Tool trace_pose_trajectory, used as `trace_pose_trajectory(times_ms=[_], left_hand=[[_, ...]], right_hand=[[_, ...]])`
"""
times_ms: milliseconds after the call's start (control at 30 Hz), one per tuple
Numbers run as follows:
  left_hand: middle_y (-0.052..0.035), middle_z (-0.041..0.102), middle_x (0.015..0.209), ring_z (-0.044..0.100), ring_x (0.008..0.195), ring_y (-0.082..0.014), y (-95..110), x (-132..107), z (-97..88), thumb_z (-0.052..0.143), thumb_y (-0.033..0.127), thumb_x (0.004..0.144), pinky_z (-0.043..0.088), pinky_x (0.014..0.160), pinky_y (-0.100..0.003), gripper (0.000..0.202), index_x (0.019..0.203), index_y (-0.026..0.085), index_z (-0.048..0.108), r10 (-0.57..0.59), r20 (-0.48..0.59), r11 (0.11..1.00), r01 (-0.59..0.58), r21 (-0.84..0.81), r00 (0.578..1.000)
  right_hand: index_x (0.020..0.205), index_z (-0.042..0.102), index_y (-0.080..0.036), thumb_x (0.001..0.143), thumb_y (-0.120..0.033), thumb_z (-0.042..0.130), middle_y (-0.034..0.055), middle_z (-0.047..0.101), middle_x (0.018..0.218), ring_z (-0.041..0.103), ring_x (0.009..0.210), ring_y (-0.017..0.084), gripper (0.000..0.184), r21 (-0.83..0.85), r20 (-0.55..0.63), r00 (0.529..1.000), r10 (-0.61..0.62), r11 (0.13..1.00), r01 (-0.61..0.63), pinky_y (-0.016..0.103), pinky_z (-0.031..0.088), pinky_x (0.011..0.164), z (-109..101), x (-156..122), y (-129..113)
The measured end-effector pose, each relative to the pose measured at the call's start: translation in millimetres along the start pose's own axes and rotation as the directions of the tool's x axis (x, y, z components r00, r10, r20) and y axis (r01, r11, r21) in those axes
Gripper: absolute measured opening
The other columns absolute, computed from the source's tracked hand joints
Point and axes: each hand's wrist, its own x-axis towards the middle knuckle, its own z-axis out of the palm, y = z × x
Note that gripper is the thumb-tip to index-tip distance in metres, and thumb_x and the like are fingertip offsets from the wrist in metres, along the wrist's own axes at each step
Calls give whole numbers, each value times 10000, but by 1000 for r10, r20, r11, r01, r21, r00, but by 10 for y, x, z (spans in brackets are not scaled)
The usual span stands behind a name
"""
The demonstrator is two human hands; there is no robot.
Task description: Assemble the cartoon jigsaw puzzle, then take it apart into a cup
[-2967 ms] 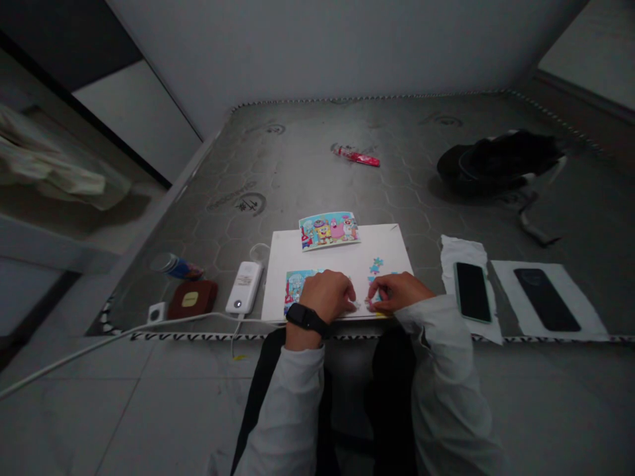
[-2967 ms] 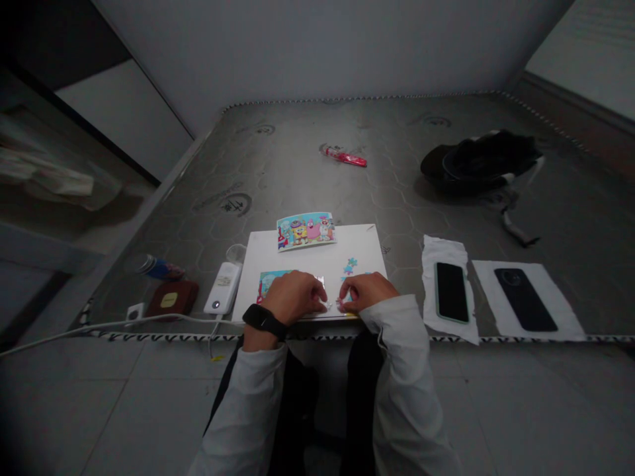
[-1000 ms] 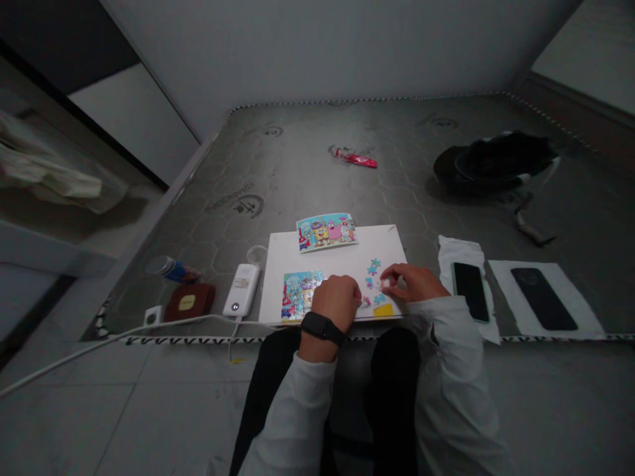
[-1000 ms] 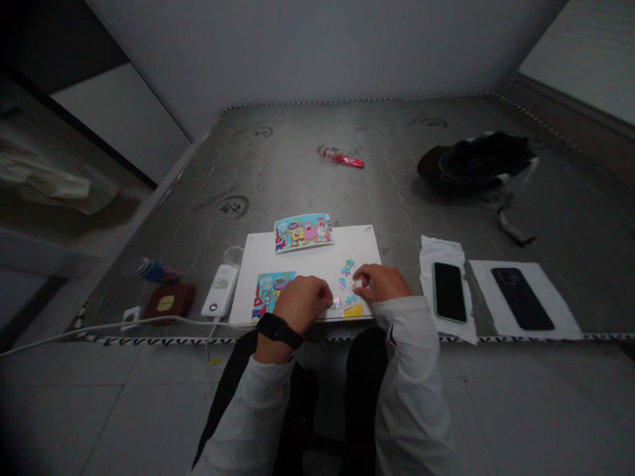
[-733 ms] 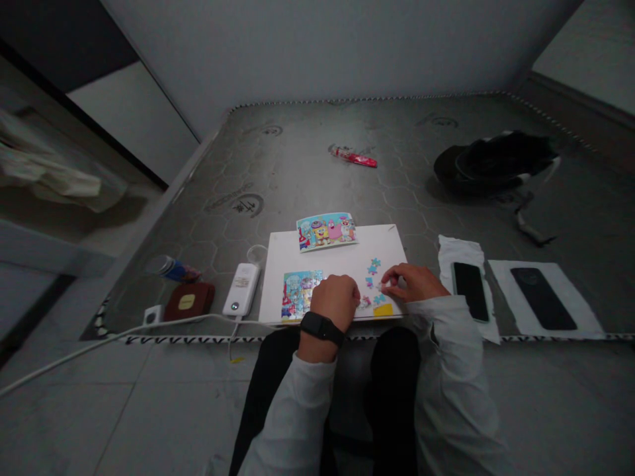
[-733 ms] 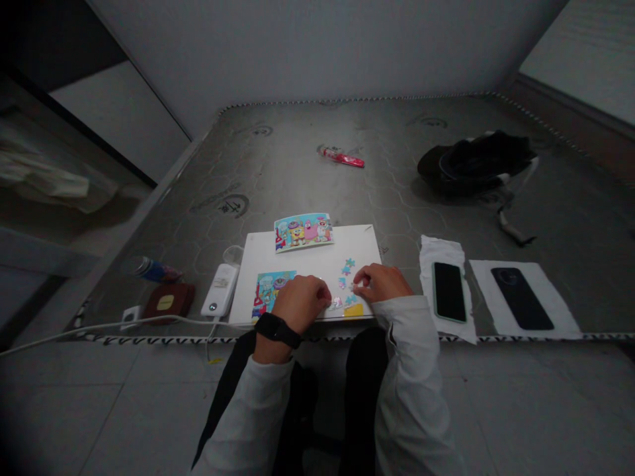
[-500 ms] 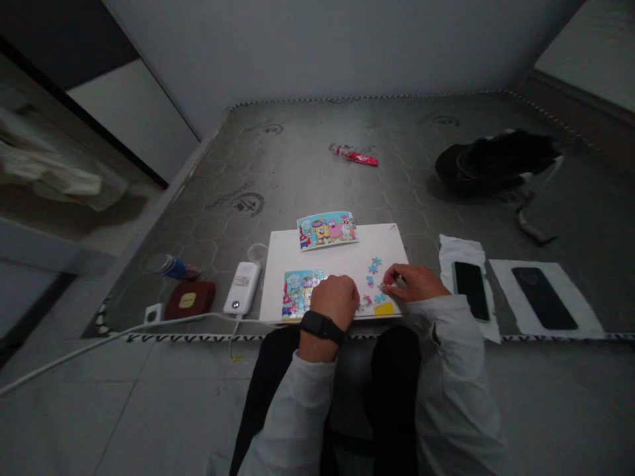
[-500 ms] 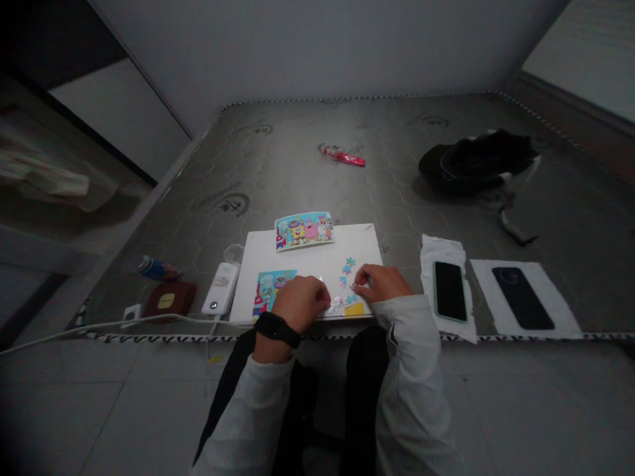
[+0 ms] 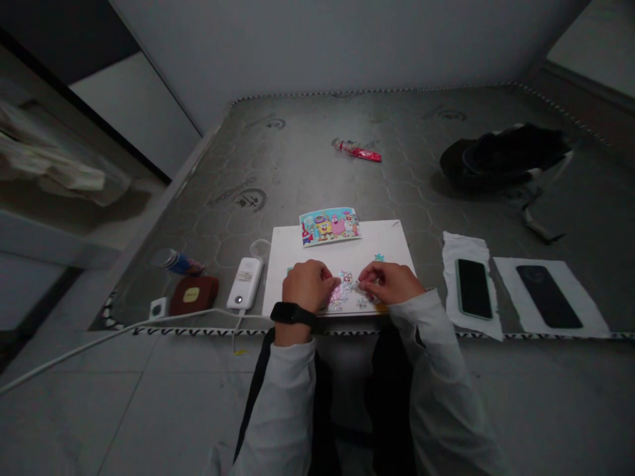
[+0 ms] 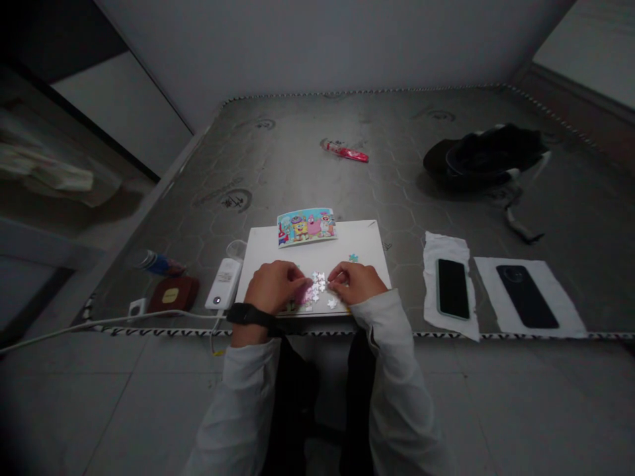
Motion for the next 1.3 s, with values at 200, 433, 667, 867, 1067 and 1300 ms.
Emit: trace_pose_trajectory(times_ms=[200,433,667,867,1067,1300], left_hand=[[-54,771,862,688,811,-210,53,38,87,759,421,735,503,734,-303,177,789,254,782,-12,41,1000,13,-19,999],[-53,773,863,686,815,-211,32,45,114,767,414,730,497,726,-304,171,769,248,775,-7,44,999,9,-43,999],[-53,776,875,683,834,-203,30,52,128,769,417,733,496,748,-293,181,793,247,780,-9,45,999,11,-41,999],[-48,767,848,682,808,-209,38,50,119,764,413,734,488,719,-301,168,770,249,772,-12,44,999,14,-41,999],[-48,763,843,676,791,-208,21,54,138,762,426,725,480,702,-305,178,767,252,764,-18,38,999,20,-46,999],[-57,768,875,680,811,-220,23,57,143,761,431,727,490,718,-316,184,778,254,766,-24,43,999,26,-39,999]], right_hand=[[771,600,-223,697,-185,773,-29,704,703,650,666,136,192,-8,66,996,65,998,-65,233,437,613,168,24,-124],[704,509,-229,687,-183,793,-21,688,699,623,665,144,288,-148,27,993,117,983,-112,249,395,617,176,38,-131],[701,510,-230,678,-187,802,-25,678,683,617,658,147,296,-179,-22,993,115,977,-117,254,384,613,207,51,-104],[710,518,-230,708,-196,791,-19,677,703,613,663,146,275,-144,32,993,110,984,-104,248,388,605,184,52,-114],[726,518,-232,709,-198,796,-7,683,733,609,710,167,281,-199,-27,991,128,971,-131,269,374,648,245,44,-125],[734,502,-237,717,-217,776,-9,666,716,593,713,180,275,-238,-49,990,133,961,-141,277,331,629,276,28,-145]])
